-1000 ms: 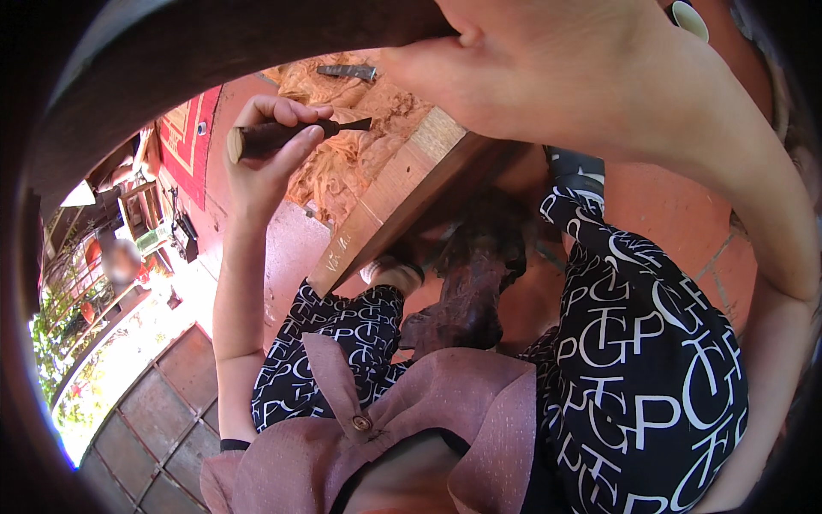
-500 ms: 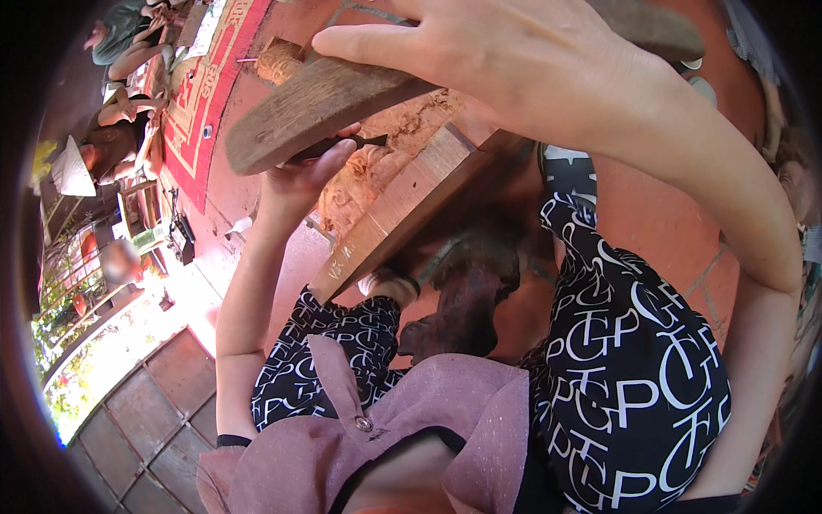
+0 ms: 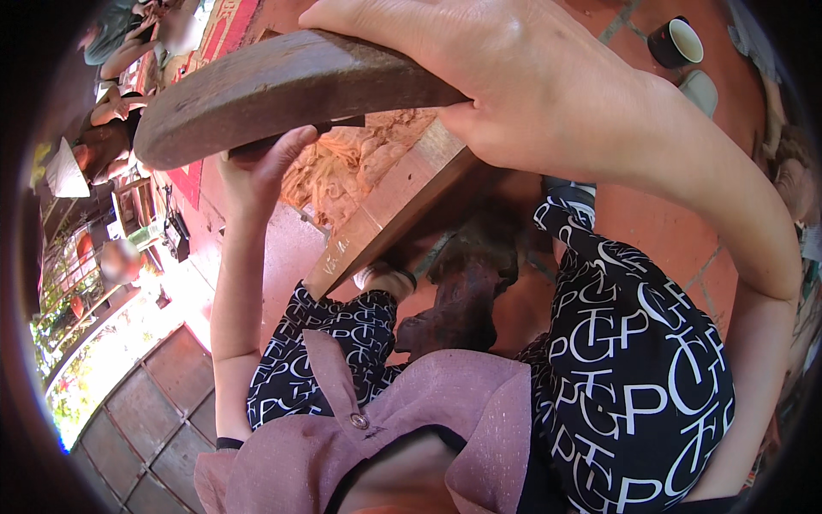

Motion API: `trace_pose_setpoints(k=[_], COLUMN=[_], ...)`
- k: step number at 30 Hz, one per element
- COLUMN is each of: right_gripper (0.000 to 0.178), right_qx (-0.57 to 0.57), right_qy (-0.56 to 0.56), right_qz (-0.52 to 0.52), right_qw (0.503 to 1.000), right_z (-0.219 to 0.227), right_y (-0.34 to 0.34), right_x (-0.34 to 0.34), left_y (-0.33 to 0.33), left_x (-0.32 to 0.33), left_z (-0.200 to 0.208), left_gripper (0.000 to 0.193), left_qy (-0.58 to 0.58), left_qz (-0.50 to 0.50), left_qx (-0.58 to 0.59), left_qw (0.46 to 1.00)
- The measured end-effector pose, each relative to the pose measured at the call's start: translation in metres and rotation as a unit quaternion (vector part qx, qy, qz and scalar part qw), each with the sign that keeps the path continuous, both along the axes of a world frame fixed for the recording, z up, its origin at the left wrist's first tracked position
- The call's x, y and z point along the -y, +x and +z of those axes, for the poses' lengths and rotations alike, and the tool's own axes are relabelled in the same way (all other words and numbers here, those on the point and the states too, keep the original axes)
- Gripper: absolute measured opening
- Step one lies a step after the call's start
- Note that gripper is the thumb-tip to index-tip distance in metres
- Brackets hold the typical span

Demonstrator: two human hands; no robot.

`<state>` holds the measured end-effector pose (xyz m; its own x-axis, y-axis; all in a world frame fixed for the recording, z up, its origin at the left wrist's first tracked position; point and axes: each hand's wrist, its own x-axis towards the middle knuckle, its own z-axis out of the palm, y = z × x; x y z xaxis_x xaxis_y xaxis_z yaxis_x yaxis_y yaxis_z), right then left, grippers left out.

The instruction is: The person carves a wooden sculpture using a chisel and mallet, striking the chisel to remove wood shavings and refine the surface. They occasionally switch to a smaller carving tool for finer detail work.

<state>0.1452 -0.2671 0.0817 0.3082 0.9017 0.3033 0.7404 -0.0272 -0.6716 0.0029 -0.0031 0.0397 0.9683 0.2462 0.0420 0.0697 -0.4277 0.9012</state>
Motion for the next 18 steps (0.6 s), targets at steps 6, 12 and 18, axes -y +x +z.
trace_pose_setpoints(k=[6,12,18], right_gripper=[0.081,0.070,0.091], right_qx=[-0.039,-0.011,-0.498], right_qy=[-0.033,0.057,-0.093], right_qz=[0.001,-0.077,-0.129], right_qw=[0.999,0.995,0.853], right_z=[0.005,-0.024,-0.056], right_y=[0.001,0.000,0.010], right_x=[0.002,0.002,-0.004], left_y=[-0.001,0.005,0.006], left_x=[0.013,0.028,0.021], left_z=[-0.001,-0.001,-0.004], left_gripper=[0.034,0.022,0.024], left_qy=[0.063,-0.044,0.225], left_qz=[-0.025,-0.065,-0.172], left_qx=[-0.067,-0.033,0.070], left_qw=[0.995,0.996,0.956])
